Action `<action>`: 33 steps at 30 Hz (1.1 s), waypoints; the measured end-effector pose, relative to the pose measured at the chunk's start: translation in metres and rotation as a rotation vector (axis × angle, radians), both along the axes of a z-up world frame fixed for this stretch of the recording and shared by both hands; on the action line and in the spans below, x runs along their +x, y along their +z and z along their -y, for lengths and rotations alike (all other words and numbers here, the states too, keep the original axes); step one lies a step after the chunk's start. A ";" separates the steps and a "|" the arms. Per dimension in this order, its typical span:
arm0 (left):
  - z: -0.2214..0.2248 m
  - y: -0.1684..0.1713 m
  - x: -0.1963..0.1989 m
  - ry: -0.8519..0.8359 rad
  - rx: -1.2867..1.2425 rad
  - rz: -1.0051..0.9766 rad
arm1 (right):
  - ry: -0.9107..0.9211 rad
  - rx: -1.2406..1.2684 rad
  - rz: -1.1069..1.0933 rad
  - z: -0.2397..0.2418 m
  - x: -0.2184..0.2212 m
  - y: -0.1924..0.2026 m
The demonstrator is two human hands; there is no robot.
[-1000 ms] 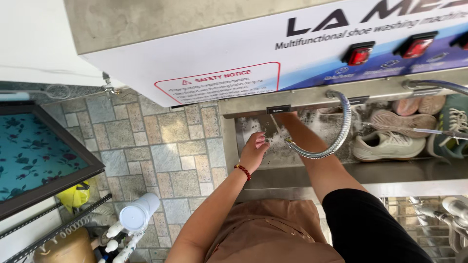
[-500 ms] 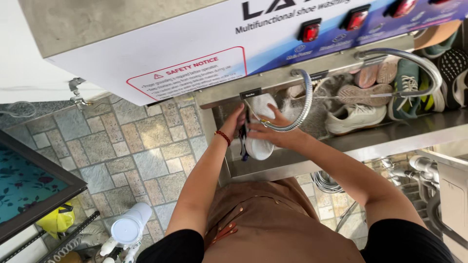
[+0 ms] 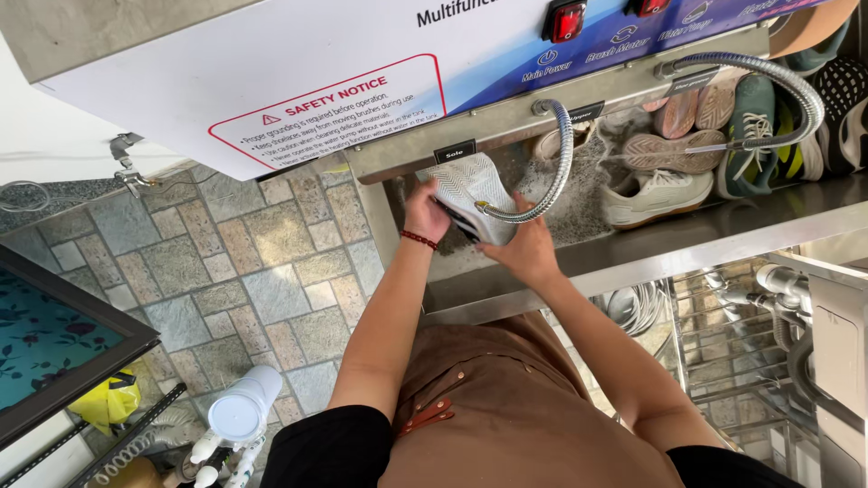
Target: The person washes a shoe using a brush and a water hose inside the sink of a shoe cleaning machine. They scrub the sole and the upper material while applying water and soap suds.
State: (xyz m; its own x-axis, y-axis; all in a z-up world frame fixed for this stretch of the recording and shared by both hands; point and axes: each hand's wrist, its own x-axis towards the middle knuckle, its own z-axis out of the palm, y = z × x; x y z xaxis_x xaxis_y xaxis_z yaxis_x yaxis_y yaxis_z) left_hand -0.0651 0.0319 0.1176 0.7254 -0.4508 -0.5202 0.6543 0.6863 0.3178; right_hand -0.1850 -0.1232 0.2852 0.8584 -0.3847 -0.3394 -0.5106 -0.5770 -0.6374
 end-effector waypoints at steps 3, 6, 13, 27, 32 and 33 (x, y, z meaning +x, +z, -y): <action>0.002 0.007 0.032 0.079 -0.057 -0.095 | 0.053 -0.059 0.011 0.013 0.021 0.017; 0.013 0.008 0.042 0.134 0.006 -0.235 | 0.018 -0.022 -0.027 0.017 0.035 0.040; 0.011 -0.061 0.057 0.181 -0.014 -0.274 | -0.026 -0.044 0.188 0.006 0.064 0.041; 0.001 -0.100 0.066 0.211 -0.024 -0.224 | -0.101 -0.097 0.253 -0.014 0.086 0.026; 0.017 -0.129 0.087 0.219 -0.060 -0.216 | -0.086 -0.073 0.223 -0.011 0.086 0.012; 0.012 -0.131 0.077 0.223 -0.057 -0.223 | -0.086 -0.062 0.208 -0.011 0.081 0.012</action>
State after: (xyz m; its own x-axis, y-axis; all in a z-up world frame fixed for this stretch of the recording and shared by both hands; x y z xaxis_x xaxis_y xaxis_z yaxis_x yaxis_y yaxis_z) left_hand 0.0123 0.0198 -0.0133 0.6801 -0.3268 -0.6562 0.5353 0.8330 0.1400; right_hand -0.1043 -0.1118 0.2969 0.8705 -0.4742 -0.1322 -0.4210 -0.5780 -0.6990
